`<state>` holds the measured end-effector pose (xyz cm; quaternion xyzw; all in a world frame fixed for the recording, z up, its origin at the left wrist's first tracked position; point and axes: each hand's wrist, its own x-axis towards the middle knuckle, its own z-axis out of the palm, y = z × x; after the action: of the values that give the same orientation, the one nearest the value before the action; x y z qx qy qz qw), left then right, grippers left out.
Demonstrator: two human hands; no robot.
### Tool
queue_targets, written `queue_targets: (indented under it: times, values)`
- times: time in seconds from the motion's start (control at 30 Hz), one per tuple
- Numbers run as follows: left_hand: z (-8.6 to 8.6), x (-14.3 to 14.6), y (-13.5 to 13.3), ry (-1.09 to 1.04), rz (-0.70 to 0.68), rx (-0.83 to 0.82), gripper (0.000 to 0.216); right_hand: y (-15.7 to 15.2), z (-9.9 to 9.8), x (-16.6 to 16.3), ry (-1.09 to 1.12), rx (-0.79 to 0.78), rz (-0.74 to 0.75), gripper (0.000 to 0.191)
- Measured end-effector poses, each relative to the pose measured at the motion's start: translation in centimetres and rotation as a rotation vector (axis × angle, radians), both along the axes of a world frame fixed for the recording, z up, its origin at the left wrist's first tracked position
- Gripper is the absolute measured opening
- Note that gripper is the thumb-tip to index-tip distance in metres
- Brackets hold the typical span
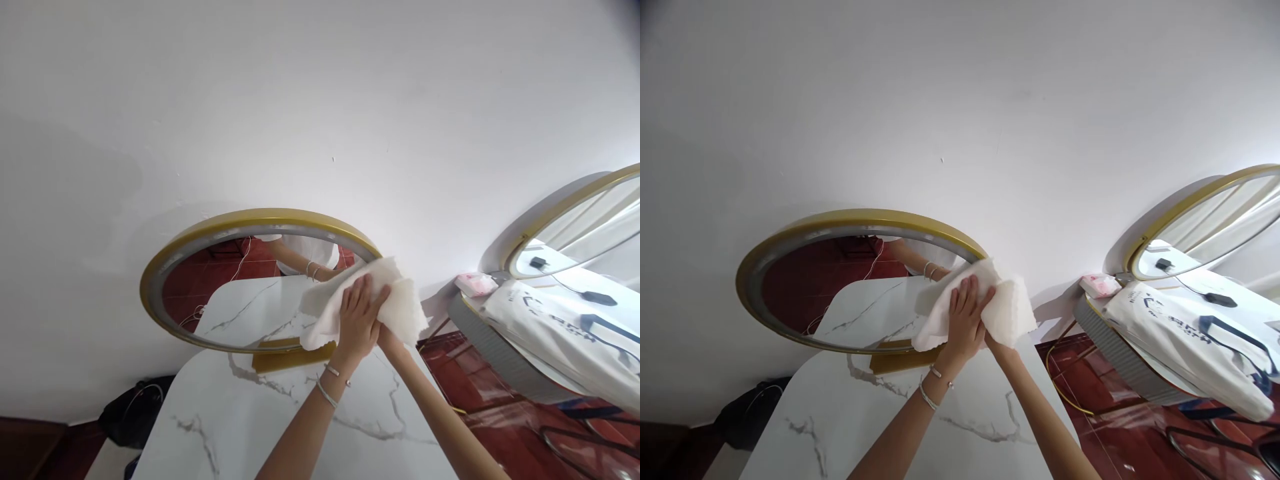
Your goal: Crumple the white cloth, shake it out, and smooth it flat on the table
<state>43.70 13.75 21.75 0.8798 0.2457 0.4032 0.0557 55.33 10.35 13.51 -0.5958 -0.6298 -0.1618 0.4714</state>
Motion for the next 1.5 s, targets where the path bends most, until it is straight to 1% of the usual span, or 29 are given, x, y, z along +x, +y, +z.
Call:
queue_targets:
  times: [0.07, 0.13, 0.2, 0.23, 0.27, 0.33, 0.4, 0.43, 0.47, 0.53, 0.6, 0.67, 0.7, 0.73, 0.77, 0.83, 0.87, 0.9, 0.93, 1.0, 1.03, 1.07, 1.1, 1.17, 1.23, 1.3, 1.37, 1.43, 1.5]
  values:
    - [-4.3, -0.9, -1.4, 0.013, -0.019, -0.124, 0.058, -2.2, -3.5, -0.2, 0.082, -0.097, -0.007, 0.037]
    - [-8.5, -2.9, -2.8, -0.01, 0.002, -0.263, 0.056, -4.6, -7.0, -0.6, 0.182, -0.189, -0.036, 0.044]
    - [-11.8, -5.5, -4.3, -0.045, 0.056, -0.423, 0.054, -7.2, -9.8, -1.2, 0.261, -0.25, -0.076, 0.051]
    - [-13.1, -6.9, -5.2, -0.058, 0.086, -0.504, 0.054, -8.4, -10.7, -1.7, 0.306, -0.268, -0.1, 0.056]
    - [-14.3, -8.2, -6.2, -0.067, 0.115, -0.58, 0.054, -9.5, -11.4, -2.1, 0.367, -0.271, -0.124, 0.059]
    - [-16.0, -10.7, -8.2, -0.064, 0.168, -0.703, 0.055, -11.4, -11.7, -2.8, 0.554, -0.251, -0.139, 0.066]
    - [-17.3, -12.5, -10.3, -0.044, 0.217, -0.784, 0.055, -13.0, -11.0, -3.2, 0.785, -0.225, -0.097, 0.072]
    - [-17.8, -13.2, -11.3, -0.033, 0.242, -0.809, 0.056, -13.7, -10.3, -3.3, 0.872, -0.231, -0.054, 0.073]
    - [-18.2, -13.7, -12.3, -0.027, 0.263, -0.823, 0.057, -14.4, -9.5, -3.4, 0.906, -0.255, -0.01, 0.071]
    - [-18.6, -14.4, -13.9, -0.036, 0.303, -0.807, 0.059, -15.7, -7.7, -3.5, 0.831, -0.336, 0.046, 0.056]
    - [-18.2, -14.8, -15.0, -0.049, 0.361, -0.731, 0.064, -16.9, -5.9, -3.6, 0.641, -0.448, 0.084, 0.037]
    - [-16.9, -15.0, -15.4, 0.004, 0.409, -0.612, 0.073, -17.8, -4.4, -3.7, 0.453, -0.553, 0.152, 0.025]
    - [-15.9, -15.1, -15.2, 0.067, 0.404, -0.547, 0.078, -18.2, -3.7, -3.7, 0.385, -0.602, 0.201, 0.022]
    - [-14.8, -15.2, -14.8, 0.152, 0.364, -0.487, 0.083, -18.5, -3.1, -3.7, 0.333, -0.648, 0.258, 0.021]
    - [-13.6, -15.4, -14.0, 0.248, 0.283, -0.438, 0.088, -18.8, -2.6, -3.6, 0.295, -0.693, 0.318, 0.021]
    - [-11.6, -15.7, -11.9, 0.419, 0.057, -0.399, 0.097, -19.2, -1.8, -3.4, 0.281, -0.768, 0.401, 0.024]
    - [-10.9, -15.8, -10.6, 0.474, -0.041, -0.422, 0.099, -19.3, -1.5, -3.3, 0.309, -0.79, 0.415, 0.026]
    - [-10.5, -15.9, -9.3, 0.503, -0.116, -0.479, 0.101, -19.4, -1.2, -3.2, 0.352, -0.801, 0.415, 0.028]
    - [-10.3, -16.0, -8.1, 0.506, -0.165, -0.572, 0.101, -19.5, -1.0, -3.2, 0.403, -0.794, 0.402, 0.029]
    - [-10.6, -15.7, -6.2, 0.456, -0.196, -0.81, 0.098, -19.6, -0.9, -3.2, 0.478, -0.741, 0.388, 0.032]
    - [-11.1, -15.3, -5.6, 0.415, -0.187, -0.904, 0.093, -19.7, -0.9, -3.2, 0.493, -0.705, 0.391, 0.034]
    - [-11.7, -14.7, -5.2, 0.368, -0.158, -0.957, 0.086, -19.7, -0.9, -3.2, 0.496, -0.667, 0.392, 0.035]
    - [-12.4, -14.0, -5.1, 0.324, -0.102, -0.967, 0.079, -19.7, -1.0, -3.2, 0.493, -0.631, 0.387, 0.036]
    - [-13.7, -12.3, -5.3, 0.262, 0.044, -0.916, 0.068, -19.7, -1.3, -3.2, 0.486, -0.577, 0.358, 0.037]
    - [-14.8, -10.9, -5.7, 0.235, 0.149, -0.893, 0.061, -20.0, -1.6, -3.0, 0.498, -0.561, 0.324, 0.035]
    - [-15.3, -10.1, -6.4, 0.218, 0.176, -0.915, 0.052, -20.5, -2.1, -2.7, 0.53, -0.562, 0.288, 0.034]
    - [-15.2, -10.4, -7.4, 0.188, 0.173, -0.926, 0.036, -21.3, -2.7, -2.2, 0.563, -0.568, 0.273, 0.035]
    - [-14.8, -11.4, -8.9, 0.147, 0.171, -0.915, 0.025, -22.4, -3.4, -1.7, 0.599, -0.558, 0.26, 0.037]
    - [-14.4, -12.9, -10.9, 0.07, 0.181, -0.88, 0.022, -23.6, -4.3, -1.2, 0.649, -0.54, 0.235, 0.039]
